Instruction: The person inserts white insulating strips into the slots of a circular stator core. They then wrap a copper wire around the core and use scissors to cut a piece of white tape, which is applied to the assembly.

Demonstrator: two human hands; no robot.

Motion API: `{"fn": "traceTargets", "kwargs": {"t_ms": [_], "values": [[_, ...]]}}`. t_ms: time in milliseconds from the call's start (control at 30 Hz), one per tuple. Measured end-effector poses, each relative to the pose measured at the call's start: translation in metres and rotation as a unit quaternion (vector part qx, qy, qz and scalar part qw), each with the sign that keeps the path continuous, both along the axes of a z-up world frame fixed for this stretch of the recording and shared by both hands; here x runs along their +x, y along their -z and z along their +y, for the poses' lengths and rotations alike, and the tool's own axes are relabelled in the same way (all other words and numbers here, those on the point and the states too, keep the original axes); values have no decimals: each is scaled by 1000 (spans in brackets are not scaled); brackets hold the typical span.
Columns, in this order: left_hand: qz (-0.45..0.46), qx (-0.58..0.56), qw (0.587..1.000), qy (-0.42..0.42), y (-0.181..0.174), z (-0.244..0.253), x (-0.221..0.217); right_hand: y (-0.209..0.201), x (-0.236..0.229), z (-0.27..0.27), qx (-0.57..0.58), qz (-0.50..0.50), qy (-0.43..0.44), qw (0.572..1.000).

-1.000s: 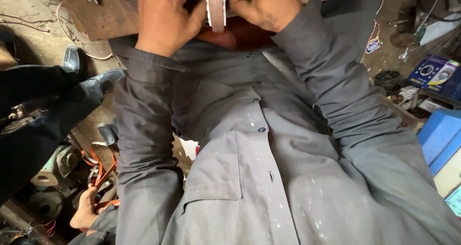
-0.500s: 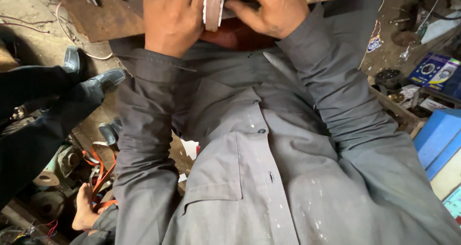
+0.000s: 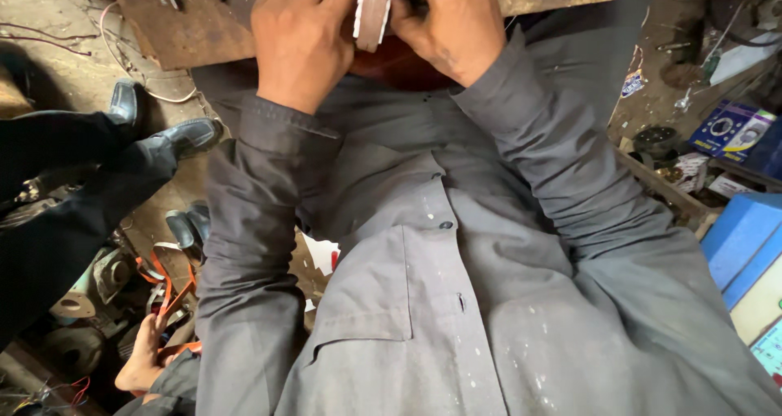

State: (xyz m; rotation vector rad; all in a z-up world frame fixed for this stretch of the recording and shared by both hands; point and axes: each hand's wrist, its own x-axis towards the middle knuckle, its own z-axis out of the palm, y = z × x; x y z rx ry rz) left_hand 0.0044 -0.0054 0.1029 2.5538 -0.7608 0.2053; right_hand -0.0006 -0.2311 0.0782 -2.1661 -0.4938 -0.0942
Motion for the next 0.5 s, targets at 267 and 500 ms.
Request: {"fn": "traceTargets", "kwargs": {"t_ms": [267,500], "values": [[-16,21,1000,4,3,-2,-4,-14,2,-17,27,-2,-60,998],[2,-13,1000,13,-9,-6,-1,-17,4,-24,-18,-38,-92,995]]}}
